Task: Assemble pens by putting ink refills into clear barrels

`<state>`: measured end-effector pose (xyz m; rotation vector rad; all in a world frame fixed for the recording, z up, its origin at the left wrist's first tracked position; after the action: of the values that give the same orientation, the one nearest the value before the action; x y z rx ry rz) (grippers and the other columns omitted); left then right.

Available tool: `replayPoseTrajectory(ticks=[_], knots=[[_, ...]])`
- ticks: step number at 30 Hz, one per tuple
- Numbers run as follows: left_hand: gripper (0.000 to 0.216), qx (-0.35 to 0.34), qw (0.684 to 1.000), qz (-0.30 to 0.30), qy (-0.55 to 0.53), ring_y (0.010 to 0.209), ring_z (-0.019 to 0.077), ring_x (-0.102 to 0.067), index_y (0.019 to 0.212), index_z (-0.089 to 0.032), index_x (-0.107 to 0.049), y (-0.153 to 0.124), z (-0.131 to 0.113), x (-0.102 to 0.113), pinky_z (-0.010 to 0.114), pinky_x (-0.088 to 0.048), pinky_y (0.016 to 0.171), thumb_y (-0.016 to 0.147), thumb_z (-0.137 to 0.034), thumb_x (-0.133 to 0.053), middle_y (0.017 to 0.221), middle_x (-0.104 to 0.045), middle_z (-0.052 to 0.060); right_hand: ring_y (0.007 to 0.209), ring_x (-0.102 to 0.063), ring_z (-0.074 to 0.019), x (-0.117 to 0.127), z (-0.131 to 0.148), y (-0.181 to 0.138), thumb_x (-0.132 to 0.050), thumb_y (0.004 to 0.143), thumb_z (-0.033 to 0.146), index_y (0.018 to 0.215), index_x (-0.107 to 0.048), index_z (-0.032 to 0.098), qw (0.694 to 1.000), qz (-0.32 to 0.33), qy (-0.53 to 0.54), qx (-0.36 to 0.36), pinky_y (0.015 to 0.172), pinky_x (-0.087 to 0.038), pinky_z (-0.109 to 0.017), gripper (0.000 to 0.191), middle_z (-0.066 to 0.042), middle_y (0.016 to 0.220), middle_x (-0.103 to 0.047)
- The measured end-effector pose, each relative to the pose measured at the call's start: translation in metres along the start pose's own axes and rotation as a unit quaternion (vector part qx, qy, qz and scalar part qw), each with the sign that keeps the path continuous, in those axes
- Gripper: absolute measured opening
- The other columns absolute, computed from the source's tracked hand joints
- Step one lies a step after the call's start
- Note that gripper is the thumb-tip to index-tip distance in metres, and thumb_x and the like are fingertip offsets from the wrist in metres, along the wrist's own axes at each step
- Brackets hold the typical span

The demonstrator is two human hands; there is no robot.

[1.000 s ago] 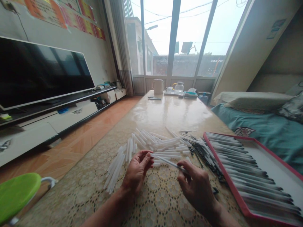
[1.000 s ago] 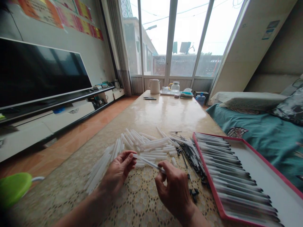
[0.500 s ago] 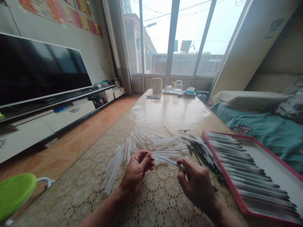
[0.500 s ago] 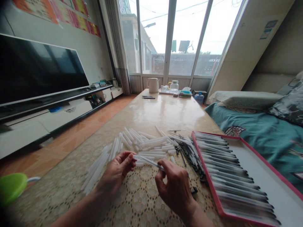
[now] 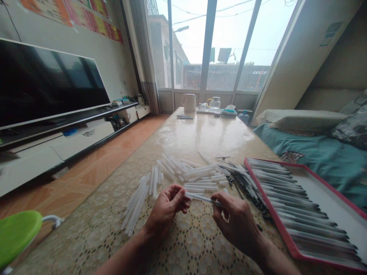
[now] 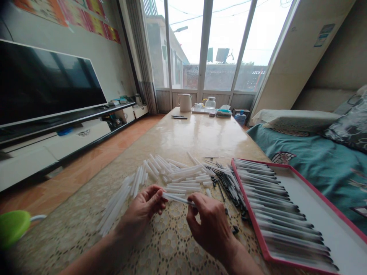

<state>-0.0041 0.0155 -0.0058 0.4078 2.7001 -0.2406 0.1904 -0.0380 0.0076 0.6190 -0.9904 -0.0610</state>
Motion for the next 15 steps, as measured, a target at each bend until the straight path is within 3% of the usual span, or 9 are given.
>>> replayPoseTrajectory(ticks=[5, 9, 15], knots=[[0.031, -0.004, 1.000, 0.013, 0.023, 0.054, 0.0143, -0.065, 0.080, -0.016, -0.052, -0.002, 0.006, 0.000, 0.022, -0.050, 0.048, 0.074, -0.041, -0.068, 0.067, -0.070, 0.004, 0.063, -0.053, -0.0142, -0.002, -0.003, 0.003, -0.048, 0.090, 0.020, 0.085, -0.055, 0.021, 0.994, 0.029, -0.094, 0.041, 0.064, -0.031, -0.026, 0.008, 0.001, 0.071, -0.060], [0.034, -0.002, 0.999, 0.011, 0.039, 0.052, 0.0160, -0.066, 0.081, -0.016, -0.051, -0.005, 0.007, -0.005, 0.025, -0.052, 0.048, 0.073, -0.043, -0.068, 0.063, -0.070, 0.004, 0.060, -0.051, -0.0144, -0.004, -0.002, 0.001, -0.048, 0.090, 0.022, 0.079, -0.053, 0.021, 0.989, 0.042, -0.126, 0.065, 0.059, -0.027, -0.026, 0.012, 0.001, 0.067, -0.058], [0.032, -0.027, 0.998, 0.016, 0.048, 0.049, 0.0137, -0.063, 0.083, -0.014, -0.055, -0.007, 0.009, -0.005, 0.022, -0.049, 0.044, 0.072, -0.040, -0.070, 0.060, -0.068, 0.003, 0.053, -0.048, -0.0114, -0.012, -0.001, -0.006, -0.042, 0.093, 0.024, 0.075, -0.051, 0.020, 0.995, 0.061, -0.078, 0.012, 0.052, -0.024, -0.024, 0.021, 0.002, 0.064, -0.056]])
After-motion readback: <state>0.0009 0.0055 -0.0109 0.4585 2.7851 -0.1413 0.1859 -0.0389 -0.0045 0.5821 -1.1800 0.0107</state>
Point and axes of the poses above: each hand's wrist, its own y-axis towards the middle knuckle, its own x-axis out of the back of the hand, z = x × y, the point moved 1 cm from there along y, towards the middle knuckle
